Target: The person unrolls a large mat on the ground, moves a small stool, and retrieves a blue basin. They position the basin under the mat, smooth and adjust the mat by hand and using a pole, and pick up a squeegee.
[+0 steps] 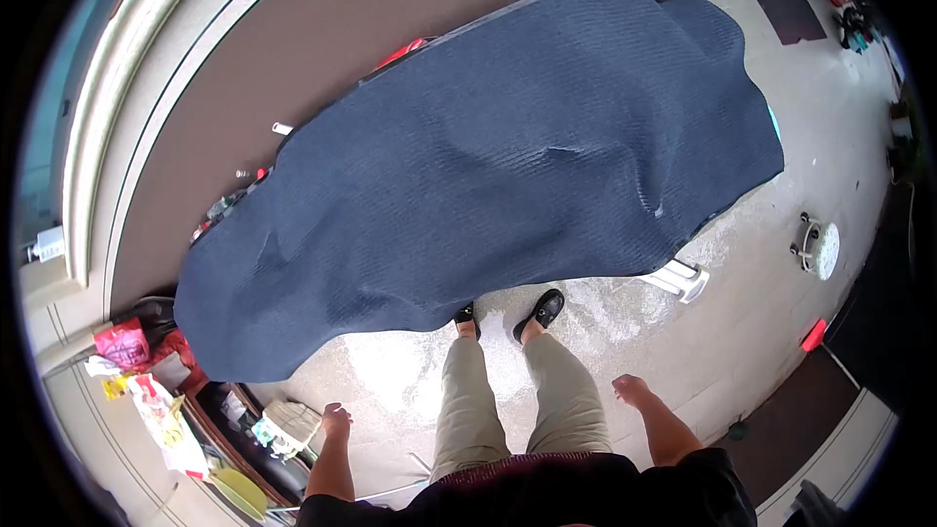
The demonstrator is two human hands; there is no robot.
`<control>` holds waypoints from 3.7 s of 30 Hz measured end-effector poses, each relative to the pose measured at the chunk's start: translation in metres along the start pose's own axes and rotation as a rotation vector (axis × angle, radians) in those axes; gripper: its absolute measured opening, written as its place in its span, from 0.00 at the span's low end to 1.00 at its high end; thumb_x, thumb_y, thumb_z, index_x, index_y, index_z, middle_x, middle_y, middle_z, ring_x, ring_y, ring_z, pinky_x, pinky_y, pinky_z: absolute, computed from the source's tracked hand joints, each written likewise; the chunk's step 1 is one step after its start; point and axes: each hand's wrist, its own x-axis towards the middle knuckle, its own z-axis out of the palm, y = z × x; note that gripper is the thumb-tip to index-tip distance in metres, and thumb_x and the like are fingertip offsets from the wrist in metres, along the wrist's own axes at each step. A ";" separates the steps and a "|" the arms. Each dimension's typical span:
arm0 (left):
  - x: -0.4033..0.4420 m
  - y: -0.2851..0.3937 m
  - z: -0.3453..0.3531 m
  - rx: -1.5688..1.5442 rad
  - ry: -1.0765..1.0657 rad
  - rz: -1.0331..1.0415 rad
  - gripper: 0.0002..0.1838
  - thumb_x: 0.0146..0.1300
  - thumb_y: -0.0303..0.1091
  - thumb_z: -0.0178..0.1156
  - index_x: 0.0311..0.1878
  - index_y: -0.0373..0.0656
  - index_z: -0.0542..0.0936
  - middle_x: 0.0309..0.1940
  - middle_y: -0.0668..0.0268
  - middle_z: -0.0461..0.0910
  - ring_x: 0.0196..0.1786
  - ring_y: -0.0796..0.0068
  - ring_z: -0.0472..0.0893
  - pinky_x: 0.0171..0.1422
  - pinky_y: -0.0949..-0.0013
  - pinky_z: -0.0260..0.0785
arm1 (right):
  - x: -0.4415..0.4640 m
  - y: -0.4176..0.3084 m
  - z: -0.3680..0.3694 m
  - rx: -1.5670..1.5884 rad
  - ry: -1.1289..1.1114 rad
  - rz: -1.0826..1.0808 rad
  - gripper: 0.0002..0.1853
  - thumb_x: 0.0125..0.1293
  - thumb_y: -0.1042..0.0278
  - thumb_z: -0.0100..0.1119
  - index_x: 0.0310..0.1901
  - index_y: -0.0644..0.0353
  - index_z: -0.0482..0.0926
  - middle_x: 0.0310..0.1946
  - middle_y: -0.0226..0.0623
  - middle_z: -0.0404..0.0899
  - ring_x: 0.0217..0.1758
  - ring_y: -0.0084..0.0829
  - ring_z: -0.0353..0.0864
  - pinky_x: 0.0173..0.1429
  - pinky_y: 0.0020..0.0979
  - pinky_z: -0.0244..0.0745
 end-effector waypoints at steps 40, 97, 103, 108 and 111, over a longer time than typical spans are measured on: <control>-0.198 -0.359 -0.060 -0.660 0.256 -0.421 0.23 0.58 0.45 0.56 0.53 0.42 0.74 0.47 0.50 0.76 0.53 0.55 0.75 0.59 0.59 0.66 | -0.160 -0.533 0.162 -0.552 0.069 -0.407 0.16 0.66 0.53 0.47 0.45 0.56 0.73 0.28 0.31 0.74 0.24 0.26 0.74 0.26 0.31 0.69; 0.422 -1.112 -0.329 -1.499 0.511 -0.516 0.44 0.52 0.51 0.65 0.64 0.32 0.59 0.55 0.46 0.69 0.58 0.57 0.70 0.62 0.65 0.60 | -0.499 -0.415 1.004 -1.080 0.277 -0.202 0.17 0.66 0.57 0.49 0.49 0.59 0.75 0.34 0.37 0.79 0.33 0.27 0.79 0.35 0.29 0.75; 0.385 -1.125 -0.350 -0.942 0.714 -0.567 0.21 0.66 0.46 0.50 0.44 0.32 0.68 0.33 0.52 0.76 0.35 0.57 0.76 0.44 0.58 0.68 | -0.506 -0.379 1.040 -1.035 0.143 -0.183 0.17 0.67 0.57 0.47 0.50 0.59 0.74 0.36 0.37 0.79 0.35 0.27 0.79 0.38 0.27 0.75; 0.279 -1.147 -0.373 -1.093 1.009 -0.546 0.22 0.69 0.48 0.43 0.31 0.36 0.61 0.19 0.59 0.67 0.21 0.68 0.68 0.25 0.66 0.65 | -0.486 -0.353 1.062 -1.146 0.042 -0.166 0.16 0.65 0.59 0.49 0.49 0.58 0.75 0.37 0.35 0.79 0.35 0.25 0.78 0.39 0.27 0.74; 0.205 -1.144 -0.417 -1.217 1.145 -0.339 0.22 0.69 0.51 0.42 0.31 0.39 0.61 0.18 0.64 0.64 0.19 0.74 0.64 0.21 0.69 0.61 | -0.458 -0.341 1.064 -1.101 -0.047 -0.271 0.16 0.64 0.58 0.51 0.49 0.57 0.75 0.37 0.34 0.78 0.34 0.23 0.77 0.40 0.26 0.73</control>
